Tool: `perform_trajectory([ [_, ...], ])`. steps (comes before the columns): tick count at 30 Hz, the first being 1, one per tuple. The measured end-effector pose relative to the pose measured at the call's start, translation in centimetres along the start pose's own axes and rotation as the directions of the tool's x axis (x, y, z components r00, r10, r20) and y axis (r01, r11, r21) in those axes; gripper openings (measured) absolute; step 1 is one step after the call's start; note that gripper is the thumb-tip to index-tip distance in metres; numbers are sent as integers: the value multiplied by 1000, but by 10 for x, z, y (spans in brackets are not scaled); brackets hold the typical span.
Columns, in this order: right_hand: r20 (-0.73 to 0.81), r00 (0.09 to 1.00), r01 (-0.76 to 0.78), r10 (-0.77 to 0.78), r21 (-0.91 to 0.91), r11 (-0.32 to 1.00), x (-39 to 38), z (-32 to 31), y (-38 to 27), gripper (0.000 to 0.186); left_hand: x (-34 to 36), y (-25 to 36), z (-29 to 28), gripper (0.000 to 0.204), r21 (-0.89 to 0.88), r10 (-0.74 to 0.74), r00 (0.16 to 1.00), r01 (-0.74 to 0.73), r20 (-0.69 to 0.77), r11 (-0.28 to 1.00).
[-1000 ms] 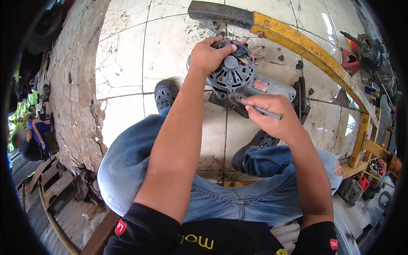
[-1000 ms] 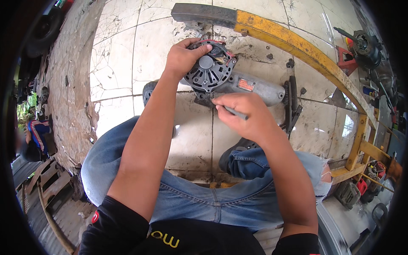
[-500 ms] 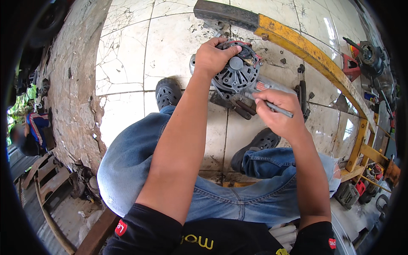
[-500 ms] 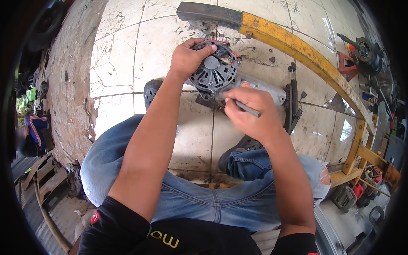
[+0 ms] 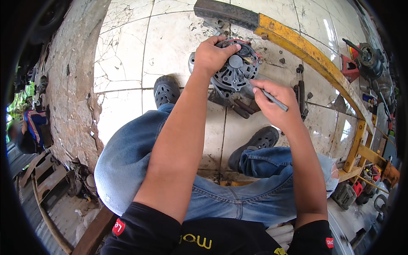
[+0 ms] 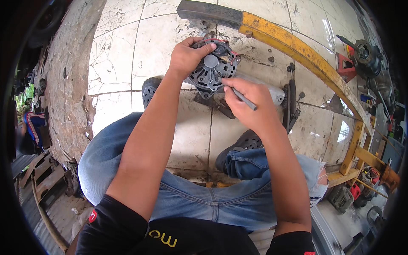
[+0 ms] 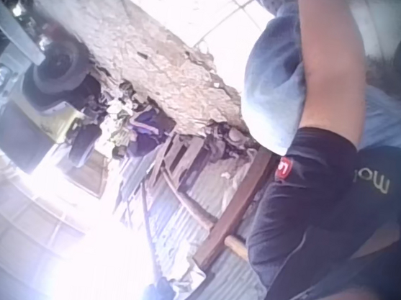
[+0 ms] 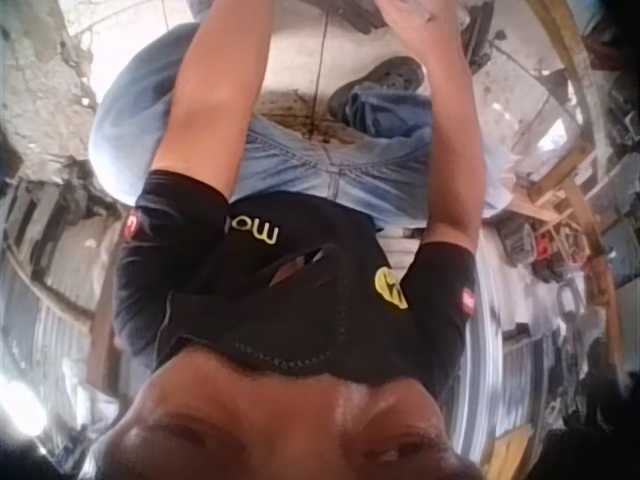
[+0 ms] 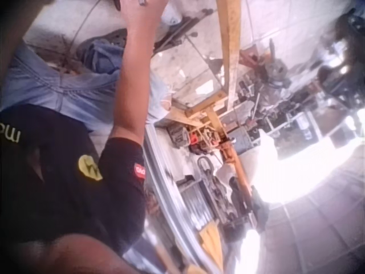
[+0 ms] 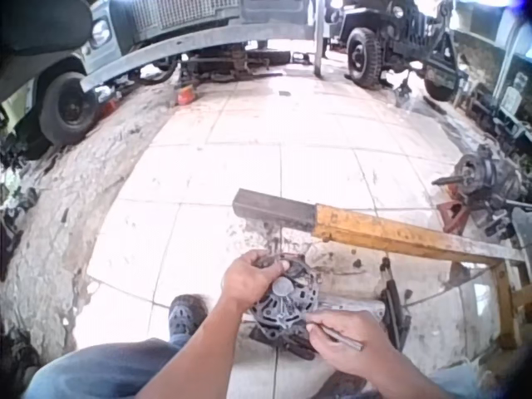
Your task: The person sits on the floor and uses a screwdriver to adjust components on a small electric motor. They repeatedly tighten or loosen screws on the motor housing and rotor area while holding the unit steady with the other hand.
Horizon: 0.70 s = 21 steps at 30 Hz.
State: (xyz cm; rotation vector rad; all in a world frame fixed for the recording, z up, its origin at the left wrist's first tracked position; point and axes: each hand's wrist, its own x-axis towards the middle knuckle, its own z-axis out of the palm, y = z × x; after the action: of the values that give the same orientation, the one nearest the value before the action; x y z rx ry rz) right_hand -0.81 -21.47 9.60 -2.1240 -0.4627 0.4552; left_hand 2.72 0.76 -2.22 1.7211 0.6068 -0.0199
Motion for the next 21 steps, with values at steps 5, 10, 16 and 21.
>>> perform_trajectory([
  [5,78,996,-33,37,-58,998,-9,-18,20,20,-4,3,-1,71,29,-5,1000,5,-11,1000],
  [10,-40,989,-140,145,119,983,5,-9,15,20,-1,2,-1,70,25,8,1000,-7,-26,1000],
  [16,-14,992,-123,122,-33,992,-8,-16,22,25,-6,5,-1,71,43,-10,999,12,-35,999],
  [21,-152,956,-227,251,158,961,-2,-5,15,21,-8,5,0,71,17,5,999,-5,-51,1000],
])
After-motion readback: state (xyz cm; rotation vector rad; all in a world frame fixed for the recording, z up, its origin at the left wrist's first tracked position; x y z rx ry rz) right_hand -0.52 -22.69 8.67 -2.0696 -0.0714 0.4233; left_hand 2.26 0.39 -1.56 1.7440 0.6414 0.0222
